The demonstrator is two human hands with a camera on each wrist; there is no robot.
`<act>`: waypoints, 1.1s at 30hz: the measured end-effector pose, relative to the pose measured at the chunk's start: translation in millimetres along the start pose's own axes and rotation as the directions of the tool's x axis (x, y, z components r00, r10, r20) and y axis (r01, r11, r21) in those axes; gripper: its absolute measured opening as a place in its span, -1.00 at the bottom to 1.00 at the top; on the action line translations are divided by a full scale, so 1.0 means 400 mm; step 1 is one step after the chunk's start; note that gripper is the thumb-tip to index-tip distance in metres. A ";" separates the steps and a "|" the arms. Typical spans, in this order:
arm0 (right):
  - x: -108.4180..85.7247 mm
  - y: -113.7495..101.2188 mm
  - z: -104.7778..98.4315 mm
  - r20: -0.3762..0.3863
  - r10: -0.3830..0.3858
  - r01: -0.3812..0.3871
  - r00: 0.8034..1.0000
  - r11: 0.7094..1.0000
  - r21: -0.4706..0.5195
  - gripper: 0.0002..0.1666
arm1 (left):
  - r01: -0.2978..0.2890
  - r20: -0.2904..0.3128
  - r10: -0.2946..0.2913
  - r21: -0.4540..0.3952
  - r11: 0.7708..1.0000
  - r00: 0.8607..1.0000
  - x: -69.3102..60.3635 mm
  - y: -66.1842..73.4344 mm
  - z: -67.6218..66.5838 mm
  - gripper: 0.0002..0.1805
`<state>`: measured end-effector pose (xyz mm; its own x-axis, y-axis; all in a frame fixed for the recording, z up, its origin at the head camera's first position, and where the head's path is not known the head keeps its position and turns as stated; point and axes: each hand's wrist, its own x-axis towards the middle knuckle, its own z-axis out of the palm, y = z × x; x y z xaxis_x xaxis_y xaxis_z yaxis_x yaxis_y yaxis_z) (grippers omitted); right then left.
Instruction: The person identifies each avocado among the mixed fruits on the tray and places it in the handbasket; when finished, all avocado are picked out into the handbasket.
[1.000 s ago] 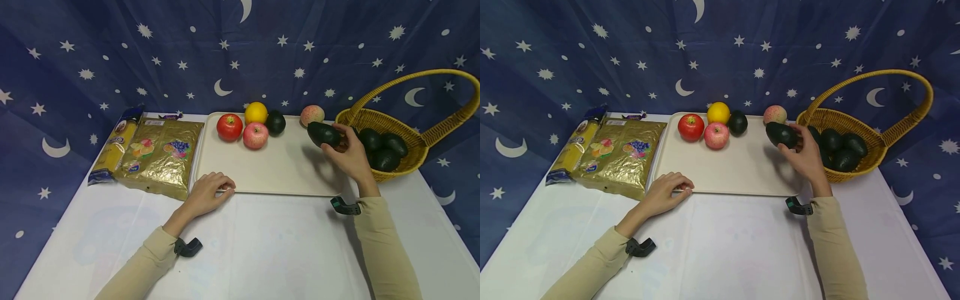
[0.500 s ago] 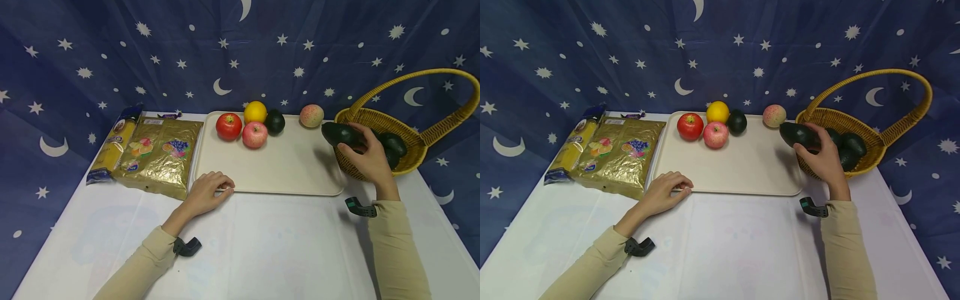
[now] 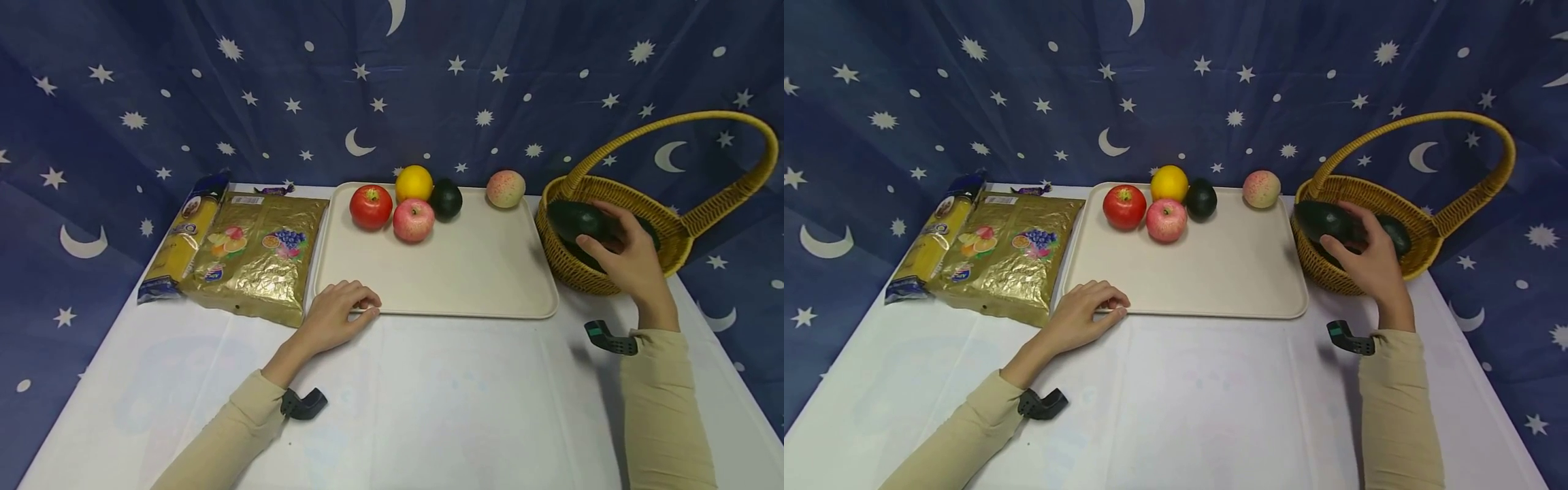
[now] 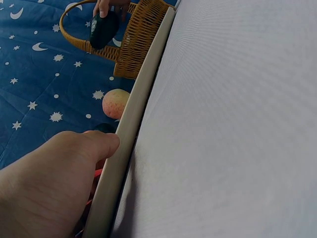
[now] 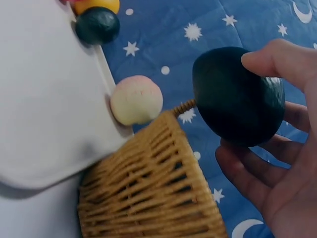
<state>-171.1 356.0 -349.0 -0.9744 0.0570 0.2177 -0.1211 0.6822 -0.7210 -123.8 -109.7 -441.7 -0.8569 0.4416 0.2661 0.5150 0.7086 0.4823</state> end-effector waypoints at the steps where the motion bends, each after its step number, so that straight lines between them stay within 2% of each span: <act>1: -0.002 0.003 -0.003 -0.002 -0.007 0.007 1.000 1.000 0.013 -0.25 | -0.002 -0.002 0.002 -0.001 1.000 1.000 0.000 0.000 0.000 -0.90; 8: -0.008 0.019 -0.039 -0.031 -0.049 0.051 0.998 0.996 0.072 -0.26 | 0.000 0.005 0.000 -0.002 1.000 1.000 0.002 0.000 0.001 -0.90; 15: 0.004 0.037 -0.079 -0.024 0.034 -0.034 0.999 0.999 0.016 -0.25 | 0.004 0.002 -0.004 0.004 1.000 1.000 0.005 0.000 -0.004 -0.90; 26: 0.064 0.040 -0.124 0.087 0.116 -0.101 0.990 0.982 -0.161 -0.18 | 0.009 0.007 -0.009 0.007 1.000 1.000 0.001 -0.002 0.000 -0.90; 33: 0.108 0.027 -0.147 0.145 0.157 -0.129 0.977 0.973 -0.190 -0.14 | 0.004 0.000 -0.004 0.007 1.000 1.000 0.000 0.000 -0.002 -0.90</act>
<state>-203.4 408.7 -308.9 -0.9983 0.0576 0.0041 0.0434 0.7949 -0.6051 -123.8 -110.1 -441.2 -0.8591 0.4385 0.2641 0.5115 0.7145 0.4774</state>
